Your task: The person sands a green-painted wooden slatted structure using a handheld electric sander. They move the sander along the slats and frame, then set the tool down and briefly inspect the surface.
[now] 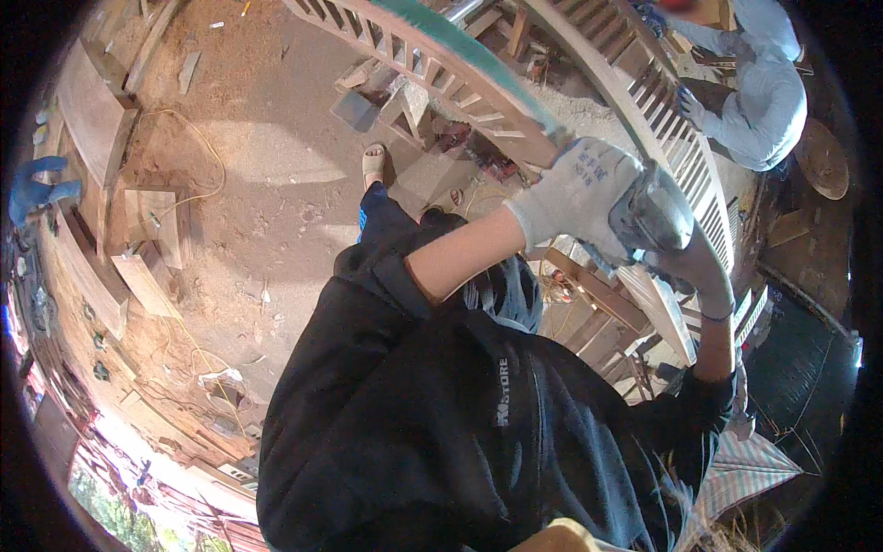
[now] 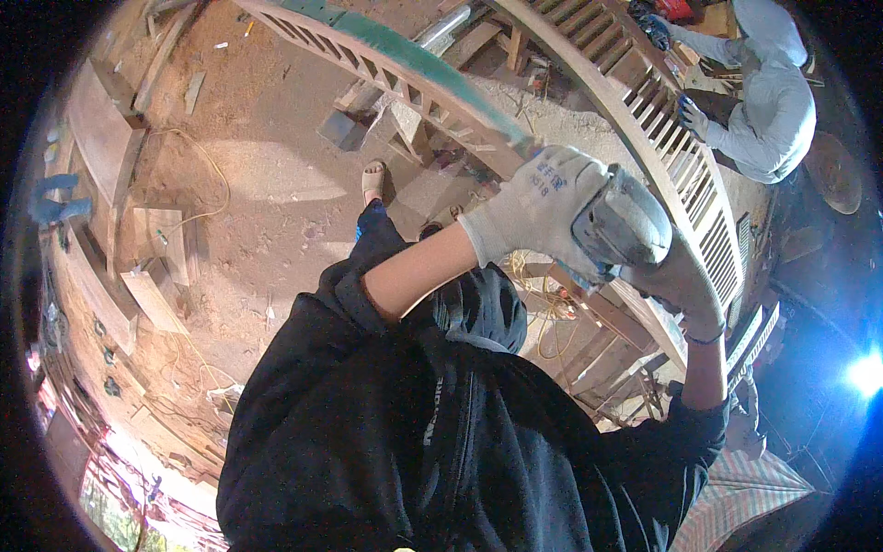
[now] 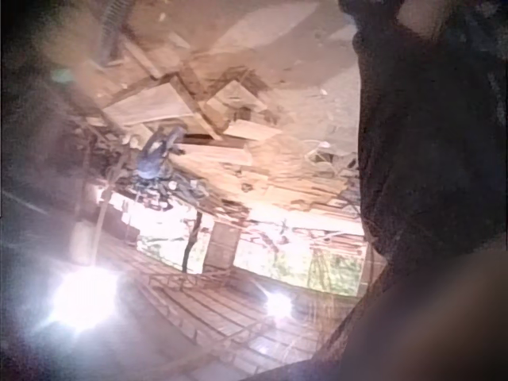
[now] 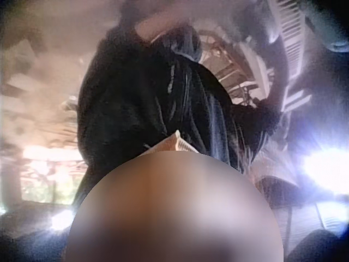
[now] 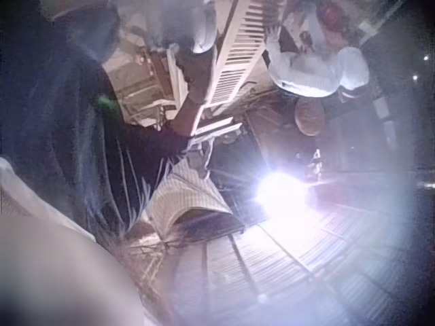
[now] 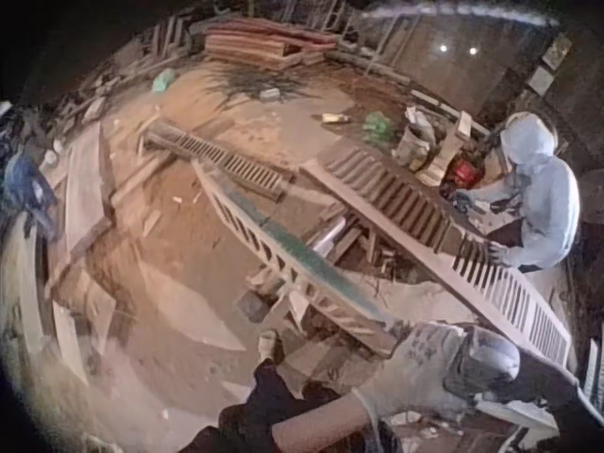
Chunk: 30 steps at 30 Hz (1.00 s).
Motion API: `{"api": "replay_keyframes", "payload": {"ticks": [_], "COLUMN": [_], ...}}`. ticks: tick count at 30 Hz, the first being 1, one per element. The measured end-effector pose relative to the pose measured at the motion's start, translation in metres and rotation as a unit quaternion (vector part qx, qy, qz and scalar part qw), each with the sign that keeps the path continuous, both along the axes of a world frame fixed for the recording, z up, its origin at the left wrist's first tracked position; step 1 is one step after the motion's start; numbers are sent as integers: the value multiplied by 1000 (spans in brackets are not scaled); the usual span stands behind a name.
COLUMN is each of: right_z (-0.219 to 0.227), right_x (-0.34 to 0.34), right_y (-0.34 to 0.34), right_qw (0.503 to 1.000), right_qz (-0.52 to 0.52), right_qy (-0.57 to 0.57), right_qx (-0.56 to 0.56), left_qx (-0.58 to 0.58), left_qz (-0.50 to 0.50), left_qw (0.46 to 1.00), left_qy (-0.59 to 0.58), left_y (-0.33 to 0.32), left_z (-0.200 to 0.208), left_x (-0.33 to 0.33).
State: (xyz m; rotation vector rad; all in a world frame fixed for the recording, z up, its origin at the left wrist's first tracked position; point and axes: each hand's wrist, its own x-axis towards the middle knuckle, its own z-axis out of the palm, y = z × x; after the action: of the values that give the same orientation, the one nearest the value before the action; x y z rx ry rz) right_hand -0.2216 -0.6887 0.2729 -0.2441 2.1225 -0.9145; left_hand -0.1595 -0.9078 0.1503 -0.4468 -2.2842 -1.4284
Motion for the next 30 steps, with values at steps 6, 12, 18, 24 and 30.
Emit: {"api": "replay_keyframes", "payload": {"ticks": [6,12,18,24,30], "right_z": [-1,0,8,9,5], "right_x": [-13,-17,-21,-23,-24], "right_y": [3,1,-13,-5,2], "right_qw": [998,997,998,986,987], "right_qz": [27,-13,23,131,29], "right_qy": [-6,-71,-34,10,-62], "right_qx": [59,15,43,105,147], "left_qx": [17,28,8,41,25], "left_qz": [-15,19,-48,-35,-44], "left_qw": [1000,999,996,997,996], "left_qy": [-16,-4,-74,-56,-68], "left_y": [-2,-2,-8,-2,-10], "left_z": [0,1,3,7,4], "left_x": [-5,-1,-10,-3,-10]}}
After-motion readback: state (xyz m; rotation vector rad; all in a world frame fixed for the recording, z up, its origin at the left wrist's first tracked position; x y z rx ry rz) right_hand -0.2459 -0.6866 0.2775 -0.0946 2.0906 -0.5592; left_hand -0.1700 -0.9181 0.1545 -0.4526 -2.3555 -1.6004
